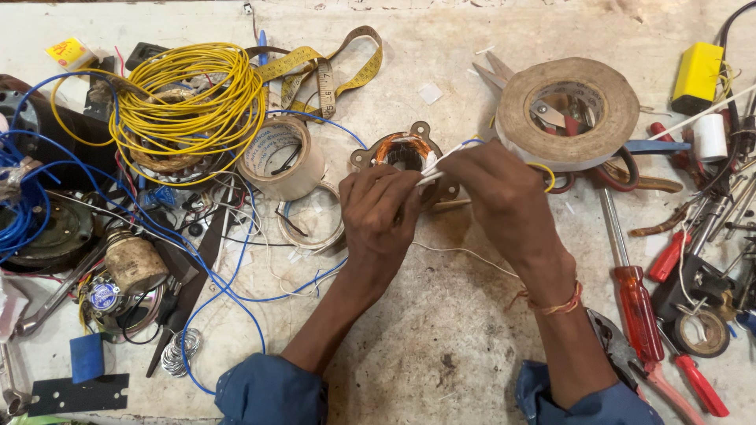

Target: The person twists and connects white and blue wires to a motor stator, then wraps the connection with white tape. The person uses scissors to cut the tape and continues to secure the wires around the stator.

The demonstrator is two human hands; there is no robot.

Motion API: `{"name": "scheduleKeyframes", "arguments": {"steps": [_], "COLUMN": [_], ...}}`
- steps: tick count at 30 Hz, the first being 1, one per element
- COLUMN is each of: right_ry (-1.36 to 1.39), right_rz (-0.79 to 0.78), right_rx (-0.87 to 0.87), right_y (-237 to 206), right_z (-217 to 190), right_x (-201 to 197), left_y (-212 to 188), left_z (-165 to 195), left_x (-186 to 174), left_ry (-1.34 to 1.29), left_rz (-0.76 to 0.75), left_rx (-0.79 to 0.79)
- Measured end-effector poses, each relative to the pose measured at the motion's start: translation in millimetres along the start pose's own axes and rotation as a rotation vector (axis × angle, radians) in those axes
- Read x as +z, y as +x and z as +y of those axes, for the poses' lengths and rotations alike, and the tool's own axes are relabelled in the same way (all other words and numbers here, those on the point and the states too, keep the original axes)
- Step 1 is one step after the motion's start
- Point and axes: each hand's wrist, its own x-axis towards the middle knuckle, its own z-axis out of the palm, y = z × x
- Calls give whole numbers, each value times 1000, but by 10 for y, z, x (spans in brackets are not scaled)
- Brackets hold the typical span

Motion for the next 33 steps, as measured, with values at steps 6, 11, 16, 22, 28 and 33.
{"name": "scheduleKeyframes", "arguments": {"steps": [6,11,16,22,28,33], "right_ry": [39,-54,-153,-314,-287,-267], "right_rz": [61,49,-4,-15,5,35], "right_rx": [124,26,-23,-73,-35,-27], "right_y": [45,64,102,137,108,84], "right_z": [24,58,84,94,108,119], "right_x": [38,38,-2,4,80,131], "left_y": [5,2,1,-6,-13,-13], "left_z": [30,38,18,22,64,82], "left_x": [24,27,19,38,77,129], "left_ry": [-20,-27,2,46,82,115], "left_rz": [17,19,16,33,46,97], "left_rx": [-37,-33,30,57,42,57]}}
